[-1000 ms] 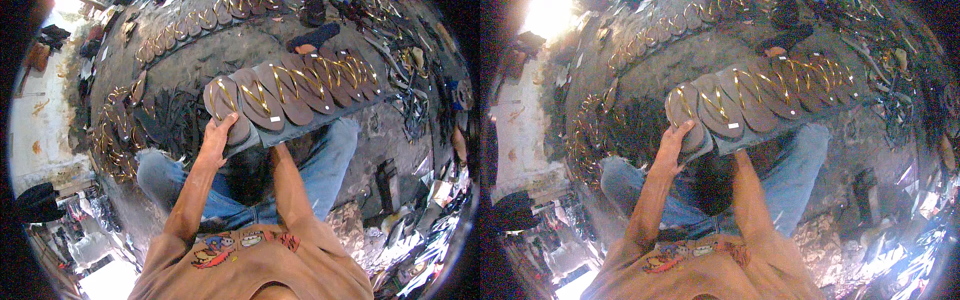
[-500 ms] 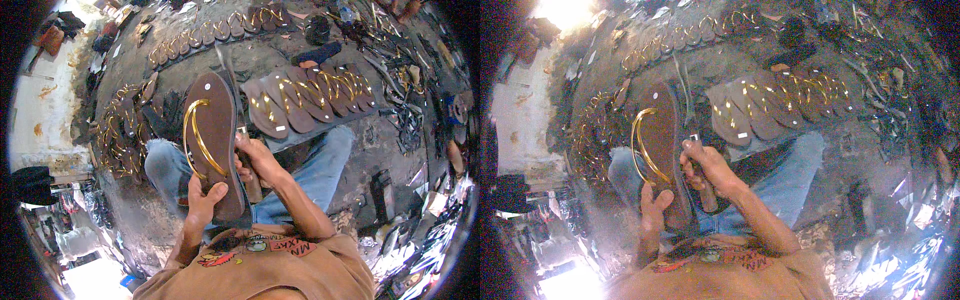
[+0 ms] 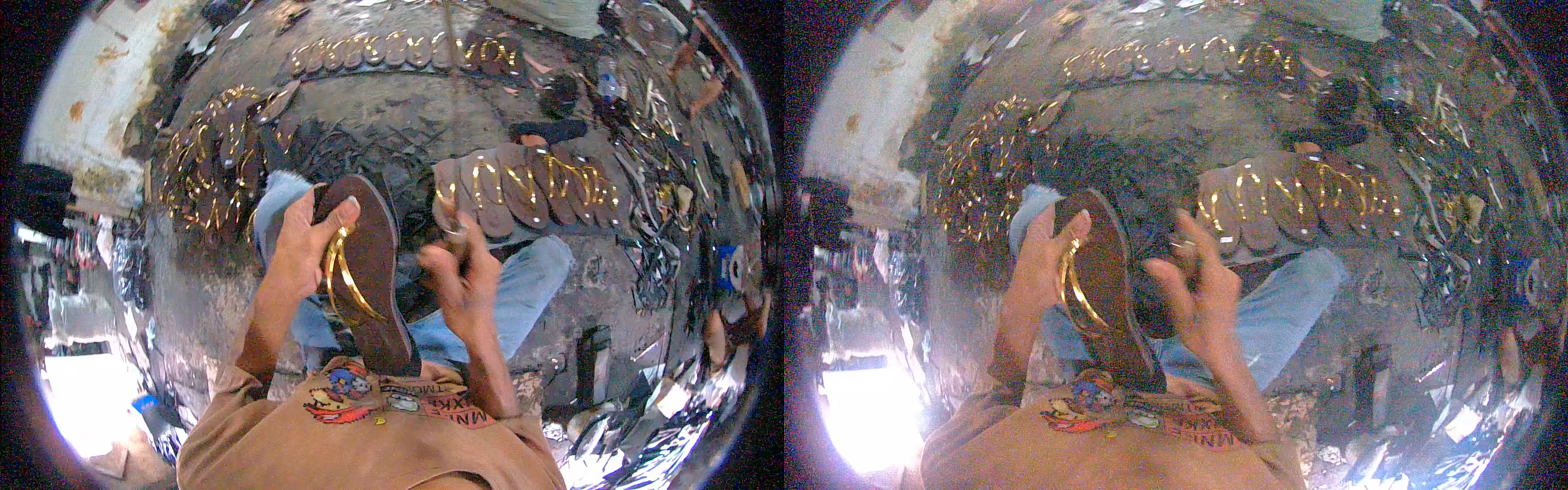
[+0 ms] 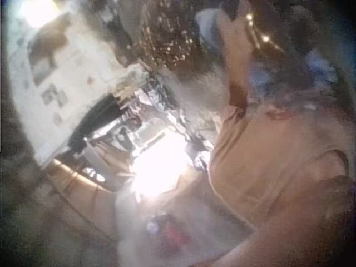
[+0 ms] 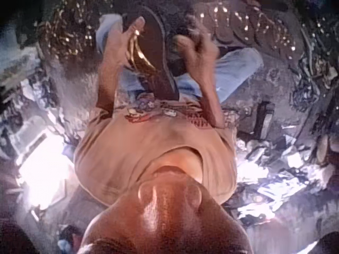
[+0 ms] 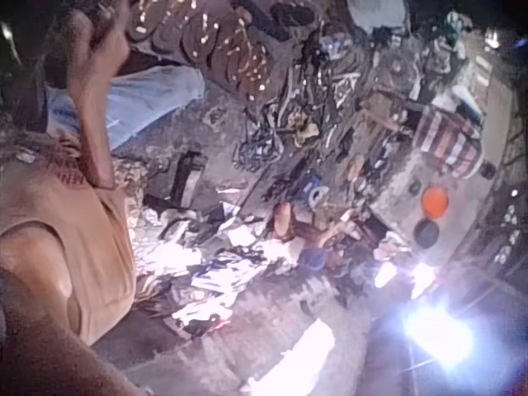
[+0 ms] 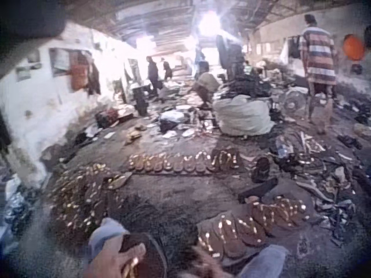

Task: The person sits on the floor and uses a knife to trim excess strap material from brown flip-flops with gold straps. They handle the sandals one at a time, cutting the strap ends and placing the finished items in a row on the floor.

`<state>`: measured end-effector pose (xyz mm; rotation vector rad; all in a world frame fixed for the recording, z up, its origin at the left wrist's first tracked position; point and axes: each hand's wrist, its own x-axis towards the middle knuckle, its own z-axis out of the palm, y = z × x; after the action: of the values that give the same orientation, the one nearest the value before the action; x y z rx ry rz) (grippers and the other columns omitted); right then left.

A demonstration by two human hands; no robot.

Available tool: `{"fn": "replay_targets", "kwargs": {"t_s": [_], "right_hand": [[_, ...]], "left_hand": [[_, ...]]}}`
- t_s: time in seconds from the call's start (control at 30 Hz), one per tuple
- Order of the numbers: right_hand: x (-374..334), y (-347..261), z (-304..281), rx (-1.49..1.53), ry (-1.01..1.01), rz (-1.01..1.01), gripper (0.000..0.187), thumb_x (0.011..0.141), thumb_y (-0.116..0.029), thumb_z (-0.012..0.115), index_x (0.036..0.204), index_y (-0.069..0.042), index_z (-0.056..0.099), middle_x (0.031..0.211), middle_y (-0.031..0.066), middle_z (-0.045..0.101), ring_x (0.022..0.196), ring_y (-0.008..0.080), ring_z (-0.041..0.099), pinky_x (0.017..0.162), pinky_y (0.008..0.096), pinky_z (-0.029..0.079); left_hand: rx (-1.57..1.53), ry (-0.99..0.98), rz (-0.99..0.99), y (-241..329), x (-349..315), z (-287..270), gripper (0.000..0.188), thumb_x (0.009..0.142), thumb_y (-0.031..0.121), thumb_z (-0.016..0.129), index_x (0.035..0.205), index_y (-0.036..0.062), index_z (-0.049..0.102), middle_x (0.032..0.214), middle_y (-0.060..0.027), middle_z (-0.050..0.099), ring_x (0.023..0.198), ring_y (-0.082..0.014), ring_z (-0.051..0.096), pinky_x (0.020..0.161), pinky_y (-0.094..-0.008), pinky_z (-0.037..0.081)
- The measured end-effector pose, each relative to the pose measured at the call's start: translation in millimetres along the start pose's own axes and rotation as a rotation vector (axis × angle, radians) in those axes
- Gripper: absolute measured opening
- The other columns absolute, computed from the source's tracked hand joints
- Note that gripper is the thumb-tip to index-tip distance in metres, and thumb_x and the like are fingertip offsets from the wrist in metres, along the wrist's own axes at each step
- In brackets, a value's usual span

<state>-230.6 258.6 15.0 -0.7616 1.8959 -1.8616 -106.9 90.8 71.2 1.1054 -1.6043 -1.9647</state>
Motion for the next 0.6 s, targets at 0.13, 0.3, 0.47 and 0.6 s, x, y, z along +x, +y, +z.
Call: {"fn": "replay_targets", "kwargs": {"t_s": [0.13,0.3,0.47,0.6], "right_hand": [[-69.5,17.7,-51.9,-0.209,-0.343,0.124,0.039,0.105,-0.038,0.045,0.112,-0.003,0.061,0.062,0.0063,0.053,0.055,0.0155,0.053,0.049,0.0351,0.039],[-146.7,21.0,-75.1,-0.448,-0.591,0.466,0.028,0.099,-0.031,0.056,0.111,-0.007,0.060,0.084,0.0283,0.066,0.081,0.0524,0.063,0.068,0.0555,0.048],[-110.7,38.0,-62.1,-0.511,-0.559,0.461,0.031,0.099,-0.034,0.057,0.114,-0.007,0.060,0.082,0.0266,0.066,0.077,0.0501,0.063,0.067,0.0557,0.048],[-20.9,41.3,-26.0,-0.478,-0.559,0.249,0.033,0.102,-0.038,0.053,0.108,-0.006,0.059,0.080,0.0260,0.066,0.078,0.0499,0.064,0.066,0.0556,0.049]], "left_hand": [[-0.268,-0.075,-0.150,0.3,-6.9,-15.1,0.039,0.093,0.025,0.075,0.120,0.0006,0.060,0.103,-0.0077,0.071,0.083,-0.0163,0.070,0.072,-0.0318,0.060],[-0.308,-0.038,-0.214,-19.8,-8.5,-21.5,0.042,0.093,0.025,0.075,0.123,0.0005,0.059,0.107,-0.0094,0.071,0.087,-0.0174,0.071,0.077,-0.0335,0.061],[-0.151,-0.137,-0.266,-17.6,-3.0,-17.7,0.044,0.092,0.025,0.076,0.123,0.0001,0.057,0.108,-0.0079,0.070,0.094,-0.0157,0.069,0.083,-0.0326,0.058],[0.022,-0.202,-0.258,-16.6,5.5,-17.5,0.043,0.092,0.024,0.076,0.122,0.0005,0.056,0.109,-0.0062,0.069,0.097,-0.0134,0.065,0.087,-0.0308,0.054]]}}
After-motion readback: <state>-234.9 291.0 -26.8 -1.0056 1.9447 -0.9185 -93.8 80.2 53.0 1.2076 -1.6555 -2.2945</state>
